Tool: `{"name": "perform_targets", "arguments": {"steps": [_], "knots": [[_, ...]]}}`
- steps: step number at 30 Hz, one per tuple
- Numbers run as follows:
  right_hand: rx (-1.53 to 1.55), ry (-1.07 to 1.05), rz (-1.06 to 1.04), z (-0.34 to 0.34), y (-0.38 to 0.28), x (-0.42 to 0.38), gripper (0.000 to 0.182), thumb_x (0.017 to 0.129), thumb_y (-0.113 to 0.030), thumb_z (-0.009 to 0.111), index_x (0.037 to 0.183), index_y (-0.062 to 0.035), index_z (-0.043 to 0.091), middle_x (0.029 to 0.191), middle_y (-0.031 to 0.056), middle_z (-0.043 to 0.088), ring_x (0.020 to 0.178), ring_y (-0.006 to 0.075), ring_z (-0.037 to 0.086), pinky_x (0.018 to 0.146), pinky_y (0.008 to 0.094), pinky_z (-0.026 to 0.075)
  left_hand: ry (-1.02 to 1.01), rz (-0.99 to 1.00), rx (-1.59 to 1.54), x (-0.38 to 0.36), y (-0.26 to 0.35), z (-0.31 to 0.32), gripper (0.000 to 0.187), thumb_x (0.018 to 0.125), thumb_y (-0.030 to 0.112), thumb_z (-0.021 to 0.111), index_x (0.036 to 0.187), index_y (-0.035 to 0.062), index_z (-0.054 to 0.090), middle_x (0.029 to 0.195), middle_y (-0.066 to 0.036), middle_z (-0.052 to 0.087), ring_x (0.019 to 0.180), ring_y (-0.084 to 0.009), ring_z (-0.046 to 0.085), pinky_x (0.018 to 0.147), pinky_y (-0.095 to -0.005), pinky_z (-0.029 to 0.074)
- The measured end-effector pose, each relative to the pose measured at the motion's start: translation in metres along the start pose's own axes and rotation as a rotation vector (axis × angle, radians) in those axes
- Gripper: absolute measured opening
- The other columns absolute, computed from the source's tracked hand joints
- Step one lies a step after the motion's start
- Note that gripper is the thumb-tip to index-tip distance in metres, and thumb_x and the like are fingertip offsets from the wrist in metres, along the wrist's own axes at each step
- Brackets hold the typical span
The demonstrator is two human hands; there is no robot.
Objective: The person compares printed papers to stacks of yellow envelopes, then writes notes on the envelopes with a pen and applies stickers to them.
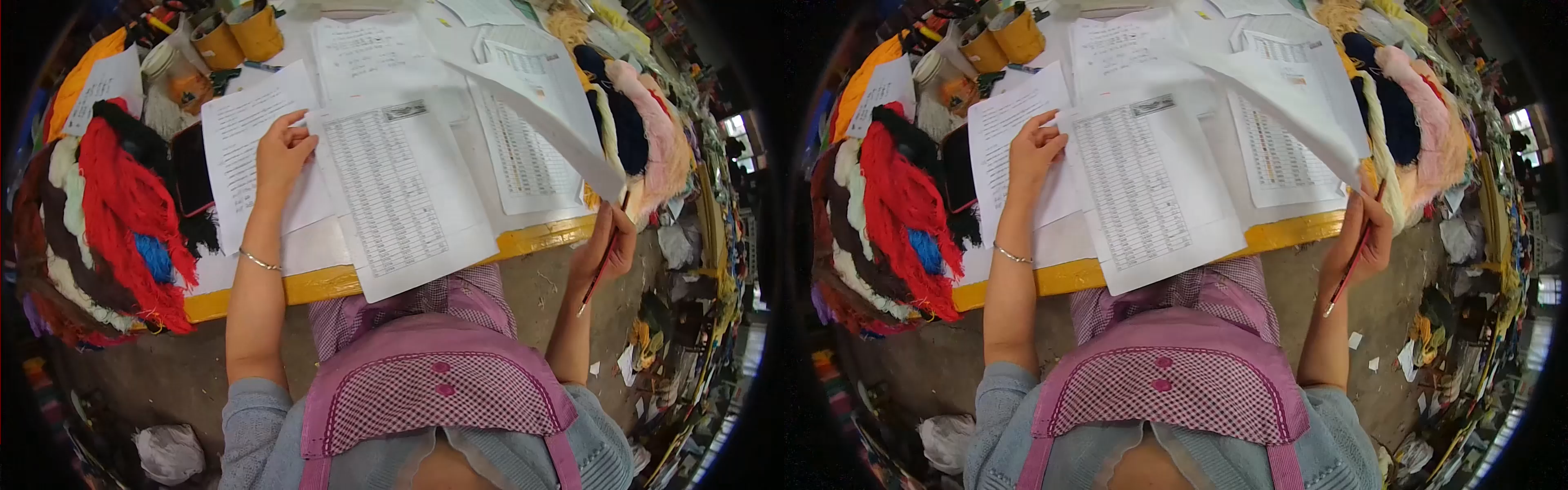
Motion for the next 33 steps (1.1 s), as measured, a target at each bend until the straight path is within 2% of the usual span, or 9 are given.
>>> {"name": "perform_targets", "arguments": {"steps": [5, 11, 14, 16, 20, 23, 28, 30, 33], "knots": [[-0.188, -0.27, -0.185, -0.005, 0.041, -0.008, 0.009, 0.088, 0.011, 0.056, 0.095, 0.0068, 0.059, 0.112, 0.0229, 0.065, 0.115, 0.0314, 0.059, 0.1, 0.0397, 0.045, -0.011, 0.027, -0.015, 0.003, -0.003, 0.0, 0.04, 0.082, -0.003, 0.066, 0.121, -0.0006, 0.058, 0.09, -0.011, 0.07, 0.069, -0.0096, 0.061, 0.055, -0.0215, 0.048], [-0.299, -0.491, -0.102, -0.013, 0.093, -0.029, 0.013, 0.084, 0.008, 0.063, 0.095, 0.0037, 0.061, 0.114, 0.0183, 0.066, 0.113, 0.0271, 0.06, 0.095, 0.0356, 0.048, 0.034, 0.04, 0.076, -0.001, 0.005, 0.0, 0.04, 0.082, 0.0, 0.066, 0.121, -0.0006, 0.059, 0.087, -0.009, 0.07, 0.067, -0.0104, 0.063, 0.057, -0.0227, 0.05], [-0.478, -0.628, -0.102, 0.001, 0.067, -0.022, 0.019, 0.081, 0.003, 0.068, 0.099, 0.0022, 0.062, 0.117, 0.0167, 0.065, 0.107, 0.025, 0.061, 0.088, 0.0325, 0.049, 0.058, 0.012, 0.091, -0.005, 0.011, 0.002, 0.04, 0.082, 0.001, 0.066, 0.121, -0.0003, 0.059, 0.085, -0.008, 0.07, 0.066, -0.0109, 0.063, 0.058, -0.0233, 0.051], [-0.561, -0.513, -0.348, 0.008, 0.036, -0.014, 0.021, 0.081, -0.001, 0.069, 0.101, 0.0008, 0.062, 0.118, 0.016, 0.065, 0.102, 0.0245, 0.061, 0.083, 0.0306, 0.049, 0.064, 0.023, 0.108, -0.005, 0.01, 0.001, 0.04, 0.082, 0.001, 0.066, 0.121, -0.0002, 0.059, 0.084, -0.008, 0.07, 0.065, -0.0115, 0.063, 0.059, -0.023, 0.051], [-0.197, -0.523, 0.18, 0.04, 0.044, -0.018, 0.02, 0.089, -0.003, 0.063, 0.107, 0.0035, 0.061, 0.121, 0.0167, 0.063, 0.101, 0.0167, 0.062, 0.088, 0.0294, 0.048, 0.055, 0.049, 0.057, -0.003, 0.008, 0.003, 0.04, 0.081, 0.001, 0.068, 0.121, 0.0002, 0.06, 0.081, -0.007, 0.07, 0.066, -0.01, 0.062, 0.062, -0.0217, 0.05], [0.075, -0.683, 0.343, 0.094, 0.03, -0.04, 0.032, 0.096, -0.012, 0.057, 0.124, 0.0025, 0.052, 0.127, 0.0137, 0.057, 0.116, 0.0197, 0.057, 0.1, 0.0304, 0.042, 0.019, 0.084, -0.259, -0.007, 0.014, 0.01, 0.04, 0.081, 0.001, 0.069, 0.12, 0.0012, 0.06, 0.08, -0.003, 0.066, 0.07, -0.0076, 0.059, 0.064, -0.02, 0.048], [0.094, -0.776, 0.316, 0.147, 0.031, -0.043, 0.042, 0.098, -0.018, 0.055, 0.133, 0.0021, 0.045, 0.13, 0.0174, 0.053, 0.119, 0.0235, 0.054, 0.101, 0.0325, 0.042, -0.107, 0.156, -0.464, -0.045, 0.064, 0.038, 0.038, 0.086, -0.001, 0.065, 0.123, 0.0027, 0.058, 0.089, 0.002, 0.06, 0.081, -0.0067, 0.059, 0.071, -0.0202, 0.051], [0.316, -0.747, 0.595, 0.156, 0.043, -0.047, 0.046, 0.097, -0.021, 0.056, 0.135, 0.0027, 0.043, 0.131, 0.0174, 0.053, 0.118, 0.0241, 0.055, 0.1, 0.0332, 0.044, -0.135, 0.187, -0.469, -0.061, 0.079, 0.047, 0.035, 0.088, -0.002, 0.062, 0.122, 0.0004, 0.057, 0.096, -0.001, 0.061, 0.085, -0.0084, 0.062, 0.071, -0.0225, 0.053], [0.345, -0.794, 0.689, 0.156, 0.043, -0.048, 0.037, 0.094, -0.02, 0.059, 0.124, 0.0017, 0.052, 0.108, 0.0104, 0.062, 0.098, 0.017, 0.061, 0.088, 0.0296, 0.049, -0.165, 0.229, -0.591, -0.073, 0.092, 0.052, 0.034, 0.089, -0.001, 0.062, 0.122, -0.0011, 0.056, 0.1, -0.003, 0.063, 0.088, -0.0099, 0.063, 0.073, -0.0236, 0.054]]}}
Point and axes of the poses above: each hand's wrist, its own x-axis towards the middle knuckle, its own z-axis out of the palm, y = z × x, the point moved 8 cm from there along x, towards the middle knuckle
